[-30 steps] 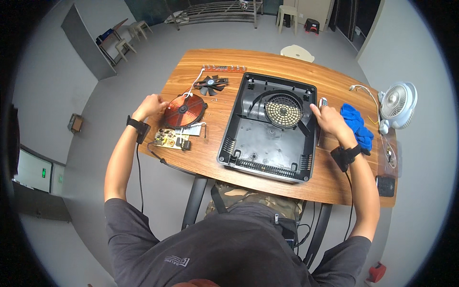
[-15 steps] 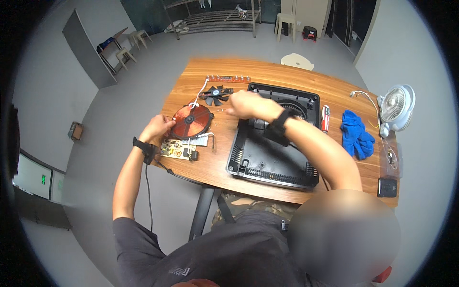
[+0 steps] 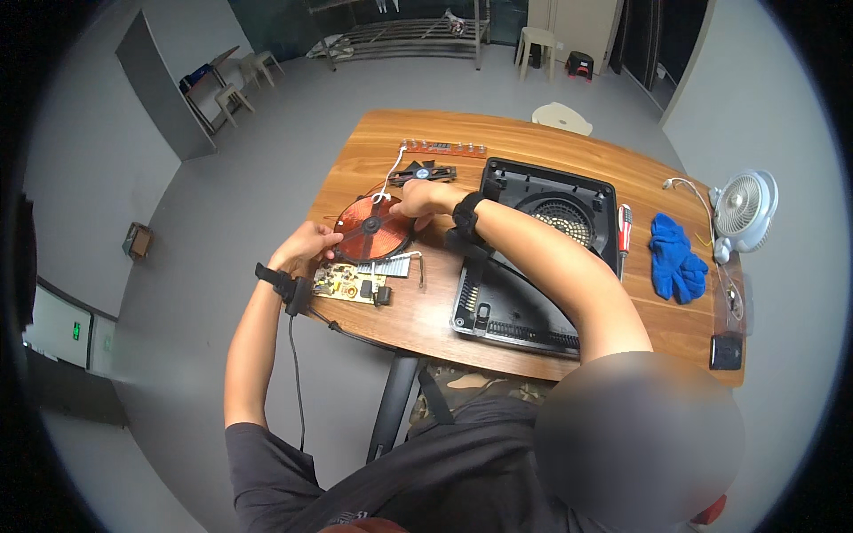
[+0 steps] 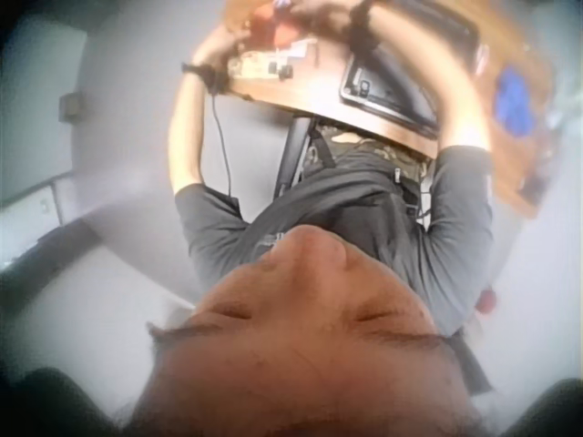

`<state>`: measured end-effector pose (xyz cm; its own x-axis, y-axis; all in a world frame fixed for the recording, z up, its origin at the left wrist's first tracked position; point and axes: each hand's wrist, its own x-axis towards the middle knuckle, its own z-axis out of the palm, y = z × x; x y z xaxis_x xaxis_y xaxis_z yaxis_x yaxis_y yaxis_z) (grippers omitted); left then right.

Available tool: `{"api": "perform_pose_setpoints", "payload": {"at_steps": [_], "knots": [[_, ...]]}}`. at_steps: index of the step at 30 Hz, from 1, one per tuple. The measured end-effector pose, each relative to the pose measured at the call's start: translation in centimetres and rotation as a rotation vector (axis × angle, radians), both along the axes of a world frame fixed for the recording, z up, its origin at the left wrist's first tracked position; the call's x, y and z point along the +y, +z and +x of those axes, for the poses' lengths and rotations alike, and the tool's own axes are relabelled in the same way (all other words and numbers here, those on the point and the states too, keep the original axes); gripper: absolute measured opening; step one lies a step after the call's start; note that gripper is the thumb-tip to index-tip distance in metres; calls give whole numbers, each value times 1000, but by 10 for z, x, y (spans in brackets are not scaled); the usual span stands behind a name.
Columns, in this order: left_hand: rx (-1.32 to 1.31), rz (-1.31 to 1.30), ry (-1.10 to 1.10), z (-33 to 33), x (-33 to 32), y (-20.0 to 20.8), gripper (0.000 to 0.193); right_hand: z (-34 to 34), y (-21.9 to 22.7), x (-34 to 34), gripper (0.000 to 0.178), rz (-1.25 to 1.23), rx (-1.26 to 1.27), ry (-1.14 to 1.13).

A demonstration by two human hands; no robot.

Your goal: The person cleans the interior of a disassembled electronic device with a blue cloth, then places a fan and circuit board inside and secures them with a screwdriver. The device is handled and repositioned on the table during the process.

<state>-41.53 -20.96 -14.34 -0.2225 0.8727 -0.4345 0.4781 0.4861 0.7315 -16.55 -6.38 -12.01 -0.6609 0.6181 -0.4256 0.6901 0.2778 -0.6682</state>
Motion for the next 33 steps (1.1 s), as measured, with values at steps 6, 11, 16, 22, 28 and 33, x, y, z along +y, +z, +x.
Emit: {"api": "perform_pose_setpoints", "payload": {"at_steps": [6, 11, 16, 22, 28, 33], "knots": [[-21, -18, -11, -8, 1, -3, 23, -7, -8, 8, 41, -60, -1, 3], [-25, -17, -23, -4, -4, 13, 25, 7, -6, -2, 33, -115, 83, -61], [-53, -39, -141, -5, -18, 34, 24, 28, 3, -18, 26, -315, 146, -70], [-90, -42, -157, 7, -18, 48, 23, 42, 10, -28, 20, -362, 206, -114], [-69, -24, -180, 24, -13, 44, 22, 56, 22, -32, 20, -506, 283, -199], [-142, -90, -258, 30, -3, 32, 19, 69, 39, -40, 17, -513, 311, -299]]}}
